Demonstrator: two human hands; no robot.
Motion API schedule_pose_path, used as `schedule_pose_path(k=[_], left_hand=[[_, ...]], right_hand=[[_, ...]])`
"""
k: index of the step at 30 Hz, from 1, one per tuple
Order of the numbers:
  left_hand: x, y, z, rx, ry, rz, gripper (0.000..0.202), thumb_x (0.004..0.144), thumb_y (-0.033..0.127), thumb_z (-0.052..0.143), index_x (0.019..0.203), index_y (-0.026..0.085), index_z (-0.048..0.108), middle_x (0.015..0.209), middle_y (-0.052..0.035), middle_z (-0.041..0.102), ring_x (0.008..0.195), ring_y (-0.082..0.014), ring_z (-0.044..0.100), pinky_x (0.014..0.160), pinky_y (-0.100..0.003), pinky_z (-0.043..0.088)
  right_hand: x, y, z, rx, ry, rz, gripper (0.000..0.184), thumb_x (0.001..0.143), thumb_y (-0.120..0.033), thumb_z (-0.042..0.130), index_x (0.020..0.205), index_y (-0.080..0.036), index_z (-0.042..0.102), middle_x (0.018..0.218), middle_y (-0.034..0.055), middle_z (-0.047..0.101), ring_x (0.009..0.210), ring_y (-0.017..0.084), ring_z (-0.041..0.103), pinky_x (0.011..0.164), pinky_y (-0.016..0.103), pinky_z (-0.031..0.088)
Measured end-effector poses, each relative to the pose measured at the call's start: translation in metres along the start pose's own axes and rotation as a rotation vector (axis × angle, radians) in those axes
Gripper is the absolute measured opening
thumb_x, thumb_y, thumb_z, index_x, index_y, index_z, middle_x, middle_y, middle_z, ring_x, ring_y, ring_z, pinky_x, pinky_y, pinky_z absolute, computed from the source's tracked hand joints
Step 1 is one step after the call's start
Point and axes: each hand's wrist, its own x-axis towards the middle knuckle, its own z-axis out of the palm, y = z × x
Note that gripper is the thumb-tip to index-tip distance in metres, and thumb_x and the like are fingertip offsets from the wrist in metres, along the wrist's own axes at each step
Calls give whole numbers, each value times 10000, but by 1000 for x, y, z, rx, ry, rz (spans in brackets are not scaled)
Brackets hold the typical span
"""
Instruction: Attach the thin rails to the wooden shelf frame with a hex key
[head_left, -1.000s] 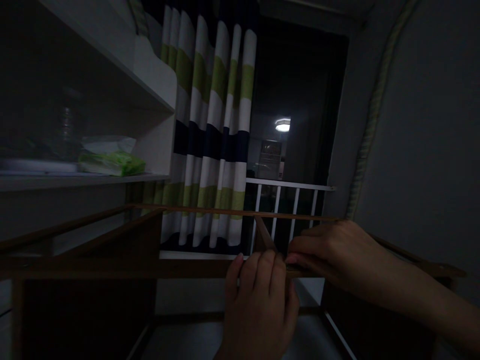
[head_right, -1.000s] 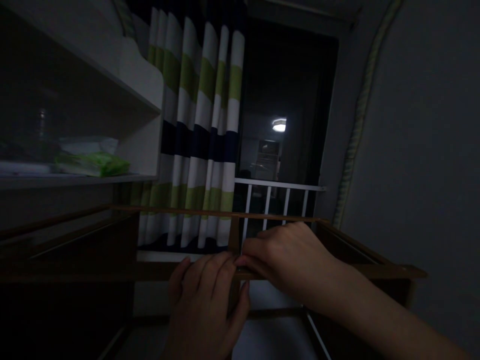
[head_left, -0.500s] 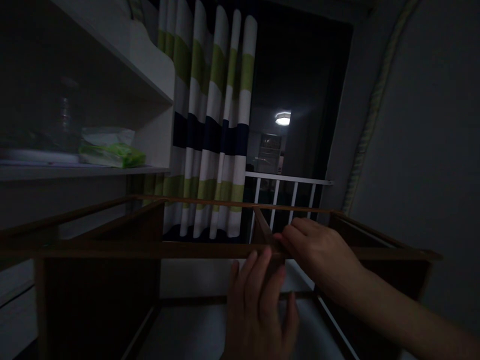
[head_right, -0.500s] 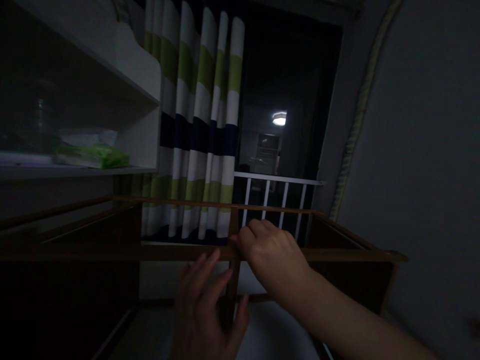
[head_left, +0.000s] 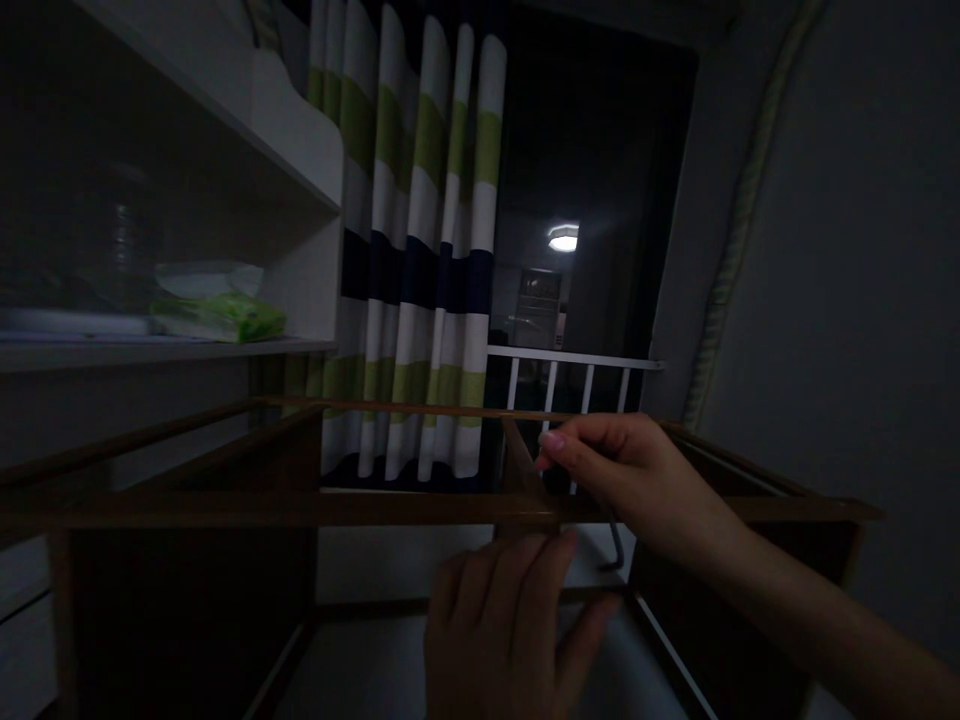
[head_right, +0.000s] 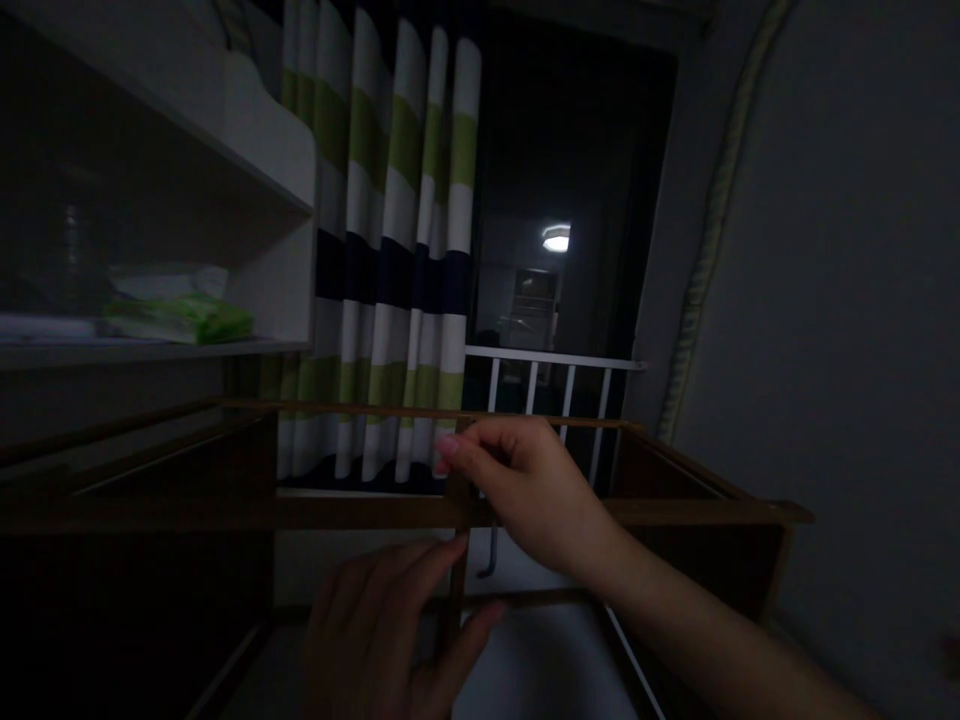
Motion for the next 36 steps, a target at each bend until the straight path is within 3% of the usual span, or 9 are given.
schedule_pose_path(k=[3, 6, 11, 18, 21, 24, 28, 31, 36], left_hand=[[17, -3, -5, 12, -32, 6, 87, 855, 232, 490, 886, 195, 563, 781, 16, 652, 726, -147, 545, 660, -288, 356], [31, -4, -8, 5, -5, 41, 109, 856, 160, 465, 814, 200, 557, 709, 37, 642, 688, -143, 524, 647, -283, 347], [39, -1, -8, -6, -35, 46, 83, 835, 180, 488, 826, 197, 569, 757, 37, 648, 713, -147, 528, 657, -293, 339], [45, -2, -9, -23, -129, -19, 130, 841, 245, 497, 745, 203, 573, 681, 32, 609, 688, -167, 502, 637, -317, 307], [49, -8, -10, 17, -216, -96, 122, 819, 220, 511, 721, 212, 583, 708, 28, 606, 688, -181, 489, 626, -332, 288], [51, -11, -8, 29, -226, -131, 105, 801, 229, 538, 714, 225, 598, 750, 26, 602, 713, -184, 481, 628, -335, 283], [50, -9, -2, 9, -224, -163, 118, 783, 222, 567, 668, 218, 597, 723, 26, 594, 705, -178, 477, 620, -336, 281], [50, -6, 1, -8, -226, -196, 122, 788, 229, 564, 672, 222, 600, 721, 31, 594, 710, -174, 481, 626, -336, 282], [47, -5, 5, -3, -189, -198, 143, 803, 240, 547, 671, 221, 597, 712, 26, 590, 718, -172, 479, 639, -339, 279]], right_hand=[[-1, -8, 9, 109, -1, 15, 281, 796, -373, 526, 643, -151, 610, 525, -49, 493, 461, 38, 401, 418, 164, 299], [1, -9, 10, 119, 2, 33, 281, 803, -380, 513, 659, -156, 604, 506, -52, 481, 417, 37, 379, 385, 164, 288], [11, -4, 4, 56, 58, 55, 296, 798, -380, 519, 667, -139, 627, 448, -70, 379, 403, 31, 290, 376, 168, 226], [21, 2, 8, -8, 114, 60, 340, 804, -422, 496, 697, -128, 628, 480, -50, 416, 453, 55, 326, 427, 199, 249], [25, 9, 4, -183, 91, -73, 362, 831, -422, 455, 685, -132, 615, 524, -36, 463, 505, 64, 383, 479, 204, 289], [27, 17, 0, -368, -30, -135, 442, 860, -461, 385, 624, -138, 574, 511, -38, 451, 502, 64, 394, 485, 210, 282], [24, 18, -3, -556, -115, -94, 494, 880, -492, 316, 631, -151, 572, 539, -21, 498, 524, 77, 445, 490, 219, 272], [21, 10, -7, -745, -58, -36, 523, 869, -553, 270, 742, -162, 594, 681, 30, 612, 640, 131, 552, 554, 243, 327], [19, -3, -19, -1051, -84, 128, 783, 768, -731, 96, 694, -165, 633, 701, 113, 645, 691, 246, 602, 549, 308, 352]])
